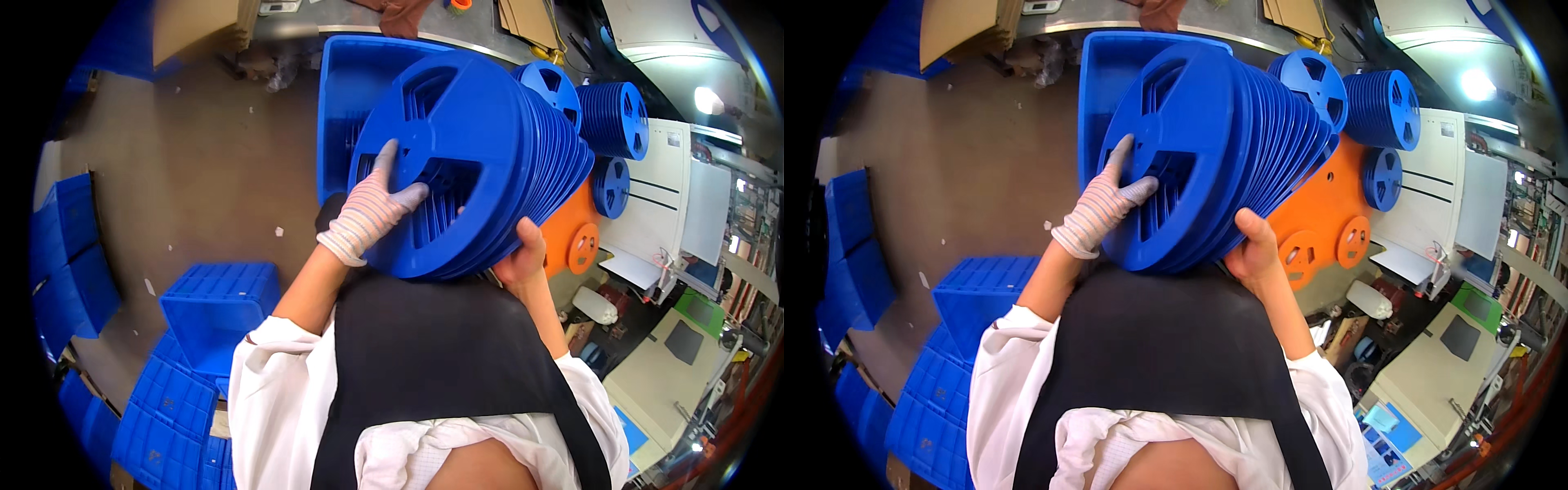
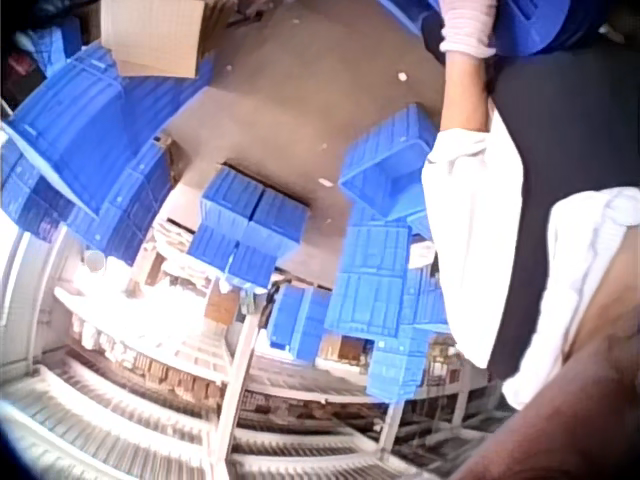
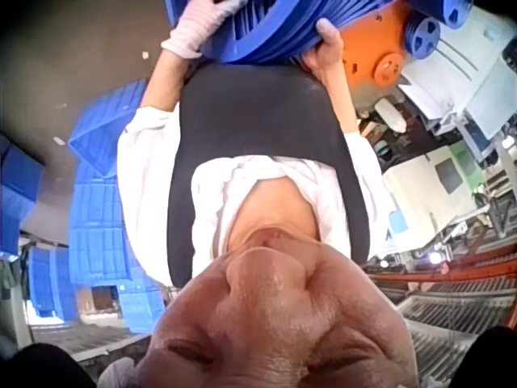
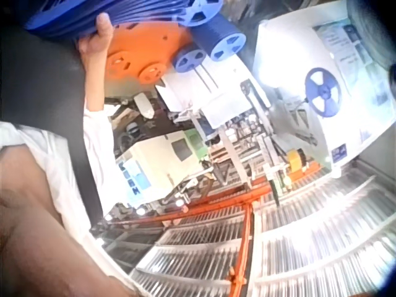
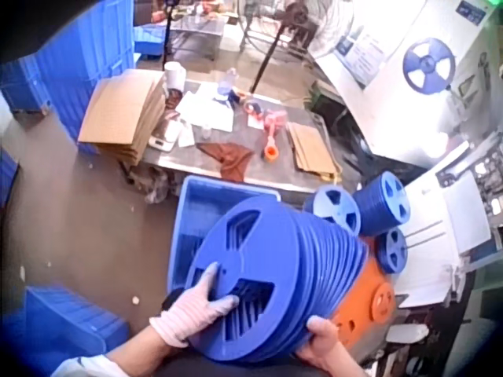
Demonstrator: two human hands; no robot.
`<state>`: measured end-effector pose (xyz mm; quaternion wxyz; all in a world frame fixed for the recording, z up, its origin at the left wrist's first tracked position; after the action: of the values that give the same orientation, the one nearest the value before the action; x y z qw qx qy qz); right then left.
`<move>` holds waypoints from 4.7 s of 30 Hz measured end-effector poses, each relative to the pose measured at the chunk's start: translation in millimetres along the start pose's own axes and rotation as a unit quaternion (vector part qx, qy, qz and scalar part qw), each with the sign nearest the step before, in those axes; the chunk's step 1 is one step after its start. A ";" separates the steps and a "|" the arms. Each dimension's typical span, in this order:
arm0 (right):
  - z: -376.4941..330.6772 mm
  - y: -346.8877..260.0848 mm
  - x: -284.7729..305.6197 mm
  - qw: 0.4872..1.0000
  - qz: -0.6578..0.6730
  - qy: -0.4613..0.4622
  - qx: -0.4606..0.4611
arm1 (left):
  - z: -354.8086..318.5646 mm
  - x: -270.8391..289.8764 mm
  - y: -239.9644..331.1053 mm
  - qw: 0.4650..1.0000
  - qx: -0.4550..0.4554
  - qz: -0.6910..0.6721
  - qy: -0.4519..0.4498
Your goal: The person repeatedly picks up stacks of blue plastic spools from a blue bin and places them onto an orange tray. The person handles the spools by hand, stacking them one at a time or in small groups, and continues this process throughout the clip.
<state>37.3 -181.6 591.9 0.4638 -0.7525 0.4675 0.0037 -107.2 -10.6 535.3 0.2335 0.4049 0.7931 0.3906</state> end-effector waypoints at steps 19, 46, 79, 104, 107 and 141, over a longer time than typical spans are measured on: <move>-3.8 -9.4 12.7 0.970 0.143 -0.177 0.084 | -50.9 78.9 -24.6 0.607 -0.165 -0.719 -0.296; 5.0 6.0 33.7 0.892 0.270 -0.325 0.161 | -56.6 141.4 -54.4 0.720 -0.223 -0.649 -0.104; -13.7 70.8 60.4 0.969 0.233 0.078 0.014 | 265.6 128.0 -425.1 0.868 0.253 -0.401 0.150; -7.2 46.0 31.3 0.973 0.215 -0.066 0.043 | 42.6 -72.8 27.2 0.827 -0.504 0.193 -0.157; -6.5 40.7 24.5 0.969 0.212 -0.110 0.065 | 85.3 -42.4 11.4 0.864 -0.405 0.295 -0.050; 3.5 6.1 64.0 0.964 0.241 0.031 0.105 | 2.0 49.0 -45.4 0.785 -0.415 0.438 -0.137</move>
<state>70.6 -224.7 557.6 0.5107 -0.5645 0.6470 0.0426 -154.3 14.0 494.8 0.2890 0.6225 0.2512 0.6825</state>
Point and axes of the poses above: each hand's wrist, its own z-axis towards the middle knuckle, its own x-axis out of the back of the hand, y = z × x, the point moved 2 cm from there along z, towards the middle knuckle
